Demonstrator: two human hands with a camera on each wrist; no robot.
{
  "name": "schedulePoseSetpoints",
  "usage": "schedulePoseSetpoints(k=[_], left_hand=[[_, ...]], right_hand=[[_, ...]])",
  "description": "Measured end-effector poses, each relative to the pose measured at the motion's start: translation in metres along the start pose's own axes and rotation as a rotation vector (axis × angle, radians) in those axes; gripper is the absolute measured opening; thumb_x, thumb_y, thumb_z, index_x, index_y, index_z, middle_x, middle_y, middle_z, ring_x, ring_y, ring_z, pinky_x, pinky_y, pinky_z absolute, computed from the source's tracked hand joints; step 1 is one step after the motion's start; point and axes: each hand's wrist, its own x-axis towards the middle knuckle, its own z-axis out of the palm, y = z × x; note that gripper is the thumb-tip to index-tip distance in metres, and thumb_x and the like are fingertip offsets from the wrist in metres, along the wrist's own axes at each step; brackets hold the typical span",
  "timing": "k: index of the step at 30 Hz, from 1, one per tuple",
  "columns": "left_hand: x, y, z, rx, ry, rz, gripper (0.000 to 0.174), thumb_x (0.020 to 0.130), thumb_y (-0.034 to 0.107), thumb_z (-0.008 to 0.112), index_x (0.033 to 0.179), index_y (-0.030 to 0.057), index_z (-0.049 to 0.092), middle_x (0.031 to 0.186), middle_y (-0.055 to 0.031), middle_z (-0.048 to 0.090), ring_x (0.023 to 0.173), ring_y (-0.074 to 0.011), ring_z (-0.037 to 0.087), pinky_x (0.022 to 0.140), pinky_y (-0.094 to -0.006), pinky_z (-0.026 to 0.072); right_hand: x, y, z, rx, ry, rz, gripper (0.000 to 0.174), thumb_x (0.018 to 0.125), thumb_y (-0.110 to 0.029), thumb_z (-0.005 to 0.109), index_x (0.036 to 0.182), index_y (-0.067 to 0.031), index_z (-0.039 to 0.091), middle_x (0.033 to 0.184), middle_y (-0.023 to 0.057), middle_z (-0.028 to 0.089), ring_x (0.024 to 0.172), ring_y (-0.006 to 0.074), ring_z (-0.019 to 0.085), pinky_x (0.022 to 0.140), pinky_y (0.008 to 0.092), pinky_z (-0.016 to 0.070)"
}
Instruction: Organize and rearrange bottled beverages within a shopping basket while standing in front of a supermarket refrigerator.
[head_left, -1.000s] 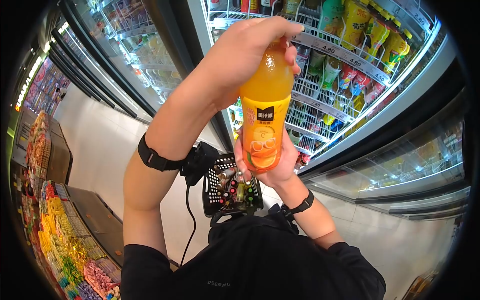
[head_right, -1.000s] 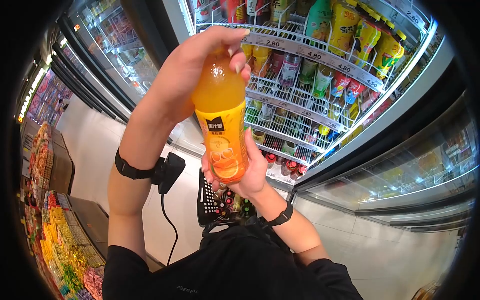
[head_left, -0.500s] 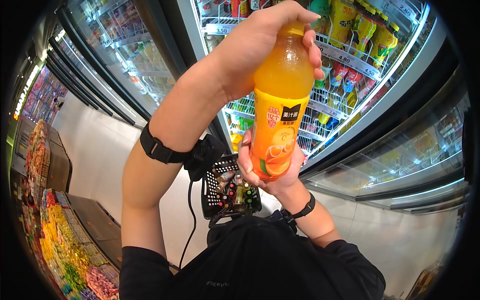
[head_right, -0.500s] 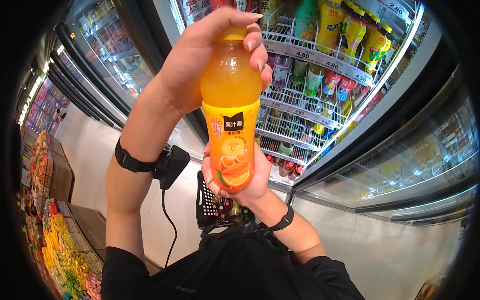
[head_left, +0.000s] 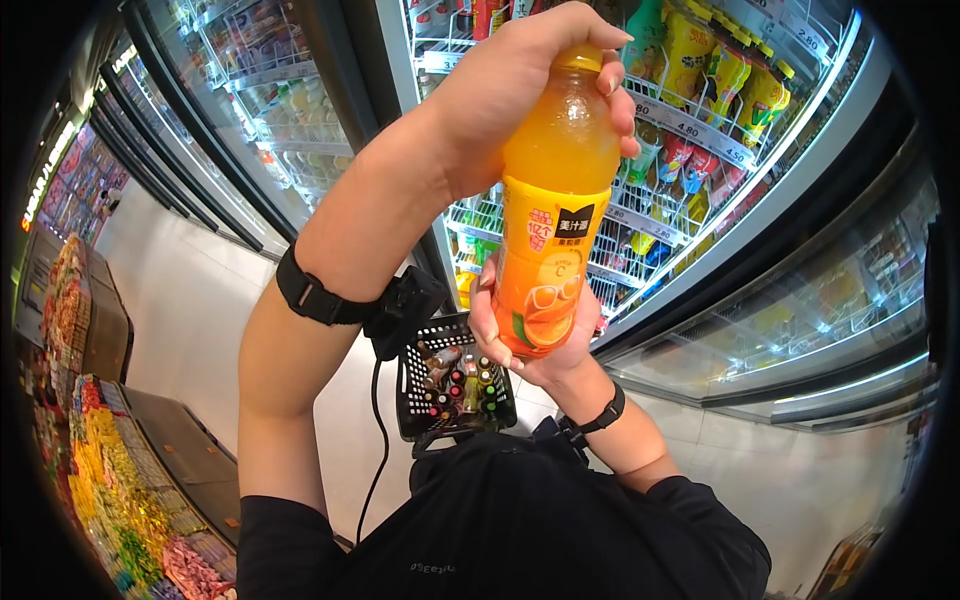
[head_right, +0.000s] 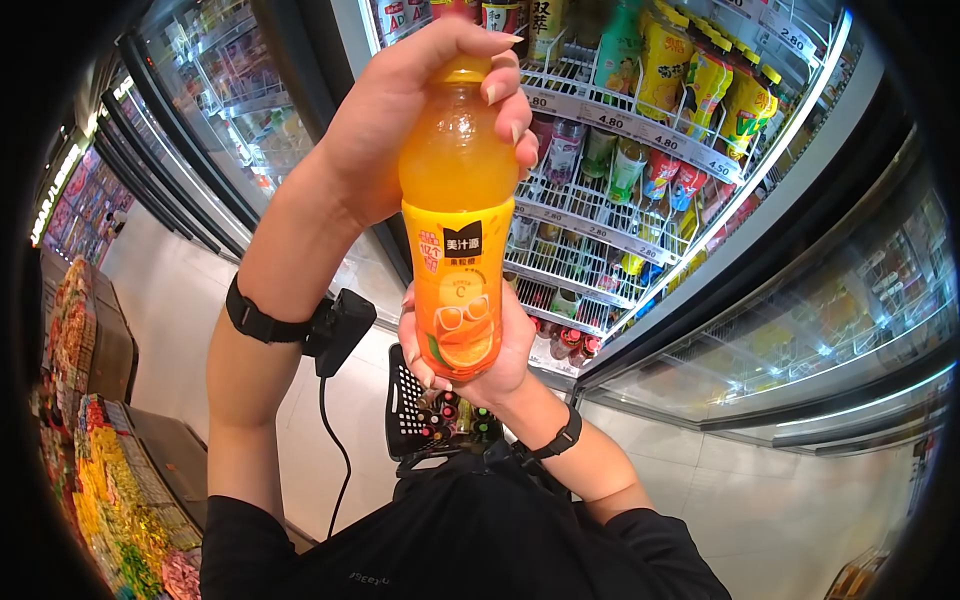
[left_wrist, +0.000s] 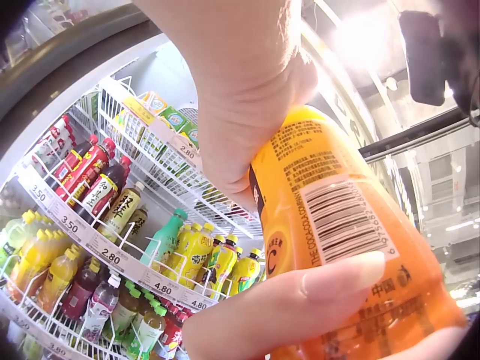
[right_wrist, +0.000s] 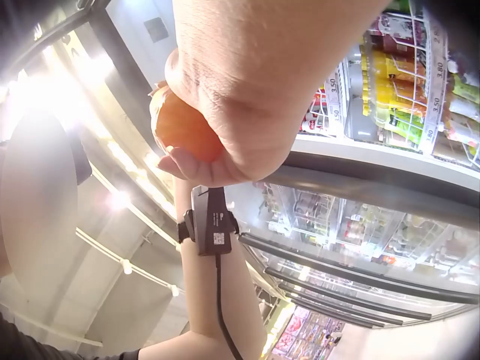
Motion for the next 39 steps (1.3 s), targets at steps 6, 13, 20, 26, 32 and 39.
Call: schedulePoseSetpoints(k=[6, 13, 20, 26, 32, 39], left_hand=[[-0.006, 0.001, -0.001, 0.006, -0.062, 0.056, 0.034, 0.1, 0.033, 0.042, 0.077, 0.0101, 0.048, 0.072, -0.0092, 0.061, 0.078, -0.0273, 0.066, 0.078, -0.0362, 0.0528], [-0.003, 0.001, 0.0, -0.042, -0.109, 0.037, 0.034, 0.101, 0.031, 0.036, 0.077, 0.009, 0.047, 0.071, -0.0106, 0.059, 0.077, -0.0292, 0.064, 0.079, -0.0373, 0.052], [-0.052, -0.024, -0.015, -0.025, -0.078, 0.233, 0.039, 0.101, 0.027, 0.031, 0.068, 0.0113, 0.042, 0.06, -0.0109, 0.055, 0.065, -0.029, 0.059, 0.071, -0.0392, 0.0498], [-0.103, -0.065, -0.048, 0.077, -0.009, 0.146, 0.038, 0.092, 0.024, 0.04, 0.062, 0.0025, 0.047, 0.06, -0.019, 0.06, 0.063, -0.031, 0.062, 0.068, -0.0379, 0.0518], [-0.104, -0.082, -0.066, 0.274, -0.033, 0.034, 0.04, 0.09, 0.029, 0.045, 0.061, 0.002, 0.051, 0.063, -0.0155, 0.063, 0.068, -0.0273, 0.064, 0.089, -0.0405, 0.0496], [-0.065, -0.124, -0.096, 0.415, 0.188, 0.305, 0.042, 0.103, 0.036, 0.037, 0.101, -0.0002, 0.059, 0.107, -0.0174, 0.066, 0.112, -0.0278, 0.062, 0.111, -0.0399, 0.0376]], right_hand=[[-0.002, 0.001, 0.004, -0.01, -0.003, 0.006, 0.073, 0.095, -0.067, 0.035, 0.116, 0.0008, 0.047, 0.078, 0.0202, 0.06, 0.042, 0.0206, 0.049, 0.039, 0.0283, 0.0396], [-0.006, 0.0, 0.003, -0.027, -0.004, -0.007, 0.07, 0.096, -0.064, 0.033, 0.116, 0.0012, 0.048, 0.078, 0.0213, 0.06, 0.042, 0.0212, 0.049, 0.039, 0.0288, 0.0403], [-0.011, 0.013, -0.017, -0.215, -0.024, 0.083, 0.067, 0.108, -0.052, 0.019, 0.124, 0.0026, 0.055, 0.091, 0.0172, 0.069, 0.072, 0.0233, 0.068, 0.061, 0.0304, 0.0546], [-0.013, 0.015, -0.05, -0.788, 0.044, 0.028, 0.048, 0.108, -0.034, 0.042, 0.129, 0.0071, 0.054, 0.116, 0.0113, 0.063, 0.112, 0.0182, 0.059, 0.101, 0.0336, 0.0454], [0.002, 0.003, -0.028, -1.158, -0.088, -0.01, 0.069, 0.086, -0.034, 0.079, 0.135, 0.0015, 0.045, 0.119, 0.0169, 0.062, 0.115, 0.0255, 0.06, 0.102, 0.0384, 0.0452], [0.03, 0.001, -0.061, -1.248, 0.191, 0.014, 0.07, 0.075, -0.025, 0.088, 0.129, -0.0024, 0.049, 0.112, 0.0131, 0.067, 0.104, 0.0201, 0.067, 0.096, 0.0366, 0.0523]])
